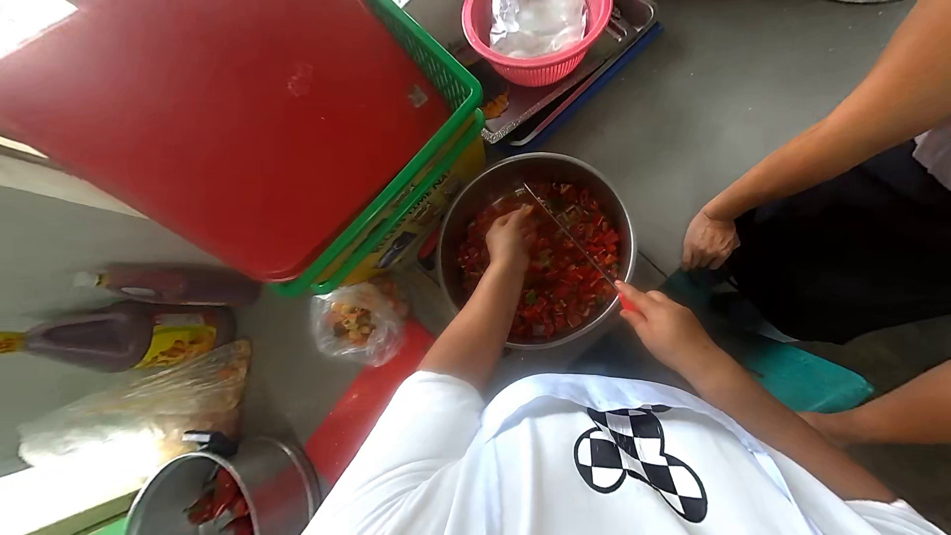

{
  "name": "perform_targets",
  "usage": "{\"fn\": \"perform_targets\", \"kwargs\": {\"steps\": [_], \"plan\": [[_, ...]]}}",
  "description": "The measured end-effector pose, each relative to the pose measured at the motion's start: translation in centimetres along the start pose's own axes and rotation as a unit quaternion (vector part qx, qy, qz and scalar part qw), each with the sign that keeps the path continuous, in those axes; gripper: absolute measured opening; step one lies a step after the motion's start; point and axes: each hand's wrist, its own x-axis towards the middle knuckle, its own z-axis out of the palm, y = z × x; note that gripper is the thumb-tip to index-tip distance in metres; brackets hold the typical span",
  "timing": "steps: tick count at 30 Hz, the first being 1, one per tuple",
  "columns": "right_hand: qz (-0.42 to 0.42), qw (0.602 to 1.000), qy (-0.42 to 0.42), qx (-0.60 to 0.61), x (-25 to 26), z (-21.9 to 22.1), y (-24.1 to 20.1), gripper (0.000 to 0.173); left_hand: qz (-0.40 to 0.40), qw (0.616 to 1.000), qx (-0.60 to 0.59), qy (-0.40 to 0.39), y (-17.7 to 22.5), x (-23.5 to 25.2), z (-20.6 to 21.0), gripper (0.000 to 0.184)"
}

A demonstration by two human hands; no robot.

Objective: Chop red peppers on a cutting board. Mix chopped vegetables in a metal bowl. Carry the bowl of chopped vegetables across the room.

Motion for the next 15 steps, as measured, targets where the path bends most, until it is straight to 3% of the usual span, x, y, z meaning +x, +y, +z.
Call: {"fn": "perform_targets", "kwargs": {"steps": [9, 15], "plan": [[-0.07, 0.997, 0.036, -0.024, -1.8, 1.1, 0.4, 0.041, 0.01, 0.996, 0.033, 0.086, -0.5, 0.0, 0.5, 0.026], [-0.046, 0.998, -0.002, -0.033, -1.1, 0.8, -0.3, 0.042, 0.002, 0.996, 0.055, 0.068, -1.2, -0.3, 0.5, 0.027]]}}
